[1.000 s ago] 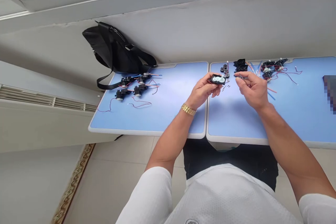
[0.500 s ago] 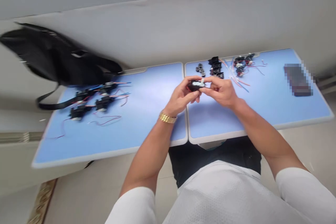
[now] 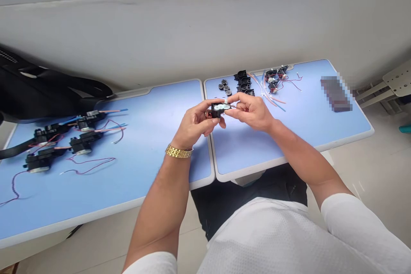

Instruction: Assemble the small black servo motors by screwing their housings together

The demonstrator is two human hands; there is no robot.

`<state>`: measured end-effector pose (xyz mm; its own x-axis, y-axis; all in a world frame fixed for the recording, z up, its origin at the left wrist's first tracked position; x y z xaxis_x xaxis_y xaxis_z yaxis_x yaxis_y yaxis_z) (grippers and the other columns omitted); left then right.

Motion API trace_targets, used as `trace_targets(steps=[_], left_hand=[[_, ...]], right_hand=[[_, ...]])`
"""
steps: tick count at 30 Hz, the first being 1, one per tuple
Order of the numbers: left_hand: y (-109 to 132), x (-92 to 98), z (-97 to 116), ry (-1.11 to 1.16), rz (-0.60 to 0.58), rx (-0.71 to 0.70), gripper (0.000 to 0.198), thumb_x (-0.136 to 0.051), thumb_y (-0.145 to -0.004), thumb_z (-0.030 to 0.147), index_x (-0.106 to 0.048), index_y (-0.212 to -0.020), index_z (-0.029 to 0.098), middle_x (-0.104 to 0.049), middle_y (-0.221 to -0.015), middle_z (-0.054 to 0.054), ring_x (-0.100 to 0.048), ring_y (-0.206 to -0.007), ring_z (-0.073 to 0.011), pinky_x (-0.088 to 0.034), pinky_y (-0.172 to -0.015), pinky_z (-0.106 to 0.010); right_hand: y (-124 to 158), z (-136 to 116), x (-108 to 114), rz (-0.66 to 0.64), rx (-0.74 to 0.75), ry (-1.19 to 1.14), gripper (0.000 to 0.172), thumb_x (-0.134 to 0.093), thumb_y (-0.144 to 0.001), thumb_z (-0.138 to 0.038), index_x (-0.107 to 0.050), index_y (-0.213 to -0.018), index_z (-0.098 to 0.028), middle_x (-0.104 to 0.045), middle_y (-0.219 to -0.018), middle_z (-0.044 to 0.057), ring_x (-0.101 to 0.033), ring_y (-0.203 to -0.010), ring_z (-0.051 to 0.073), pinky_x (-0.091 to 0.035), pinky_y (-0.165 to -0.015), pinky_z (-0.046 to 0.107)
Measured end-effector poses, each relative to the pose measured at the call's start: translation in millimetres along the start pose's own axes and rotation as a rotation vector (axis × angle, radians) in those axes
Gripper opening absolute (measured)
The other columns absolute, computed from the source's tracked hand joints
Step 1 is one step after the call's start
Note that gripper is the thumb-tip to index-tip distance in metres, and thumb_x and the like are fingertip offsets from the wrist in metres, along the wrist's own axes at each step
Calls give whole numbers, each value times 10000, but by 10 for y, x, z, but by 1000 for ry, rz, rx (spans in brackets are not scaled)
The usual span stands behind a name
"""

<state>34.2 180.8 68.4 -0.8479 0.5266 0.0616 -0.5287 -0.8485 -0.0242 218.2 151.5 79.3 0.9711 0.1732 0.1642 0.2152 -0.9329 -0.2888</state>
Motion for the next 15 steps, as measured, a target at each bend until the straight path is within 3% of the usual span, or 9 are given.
trace_targets(steps=[4,8,11,15], left_hand=[[18,149,5,-11,20,0,500,-877,-842,417,-857,-1304,227,-734,-611,-14,-401,-363,-89,-300,-374,-270],[66,284,97,-81,65,-43,341,-914,-896,460,-904,-1100,186,-639,-490,5,-466,-369,-95,-321,-389,-235],[91,298,153,-102,29,-39,393,-920,-925,549,-906,-999,163,-631,-474,-3,-436,-341,-73,-269,-370,-218],[97,312,181,-129,6,-13,525,-938,-896,677,-893,-904,154,-678,-514,-34,-499,-374,-77,-322,-384,-212]], right_hand=[[-21,6,63,37,-23,-13,392,-846,-955,-581,-710,-1117,-251,-473,-578,-130,-425,-558,125,-351,-609,314],[-16,25,80,63,-59,-35,433,-857,-933,-638,-735,-1070,-246,-462,-556,-122,-441,-539,122,-346,-577,309],[4,25,86,76,-76,-19,456,-879,-915,-652,-753,-1056,-237,-451,-546,-118,-444,-536,119,-340,-574,306],[25,11,106,82,-79,-3,460,-889,-915,-649,-753,-1056,-233,-471,-559,-113,-457,-544,118,-375,-599,310]])
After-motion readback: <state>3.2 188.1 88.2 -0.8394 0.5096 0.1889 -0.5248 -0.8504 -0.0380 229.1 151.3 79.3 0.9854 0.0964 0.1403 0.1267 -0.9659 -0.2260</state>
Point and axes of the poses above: each hand's wrist, its own y-axis away from the middle knuckle, its own x-axis out of the back of the hand, z = x × y, the point moved 7 cm from there along -y, towards the middle knuckle
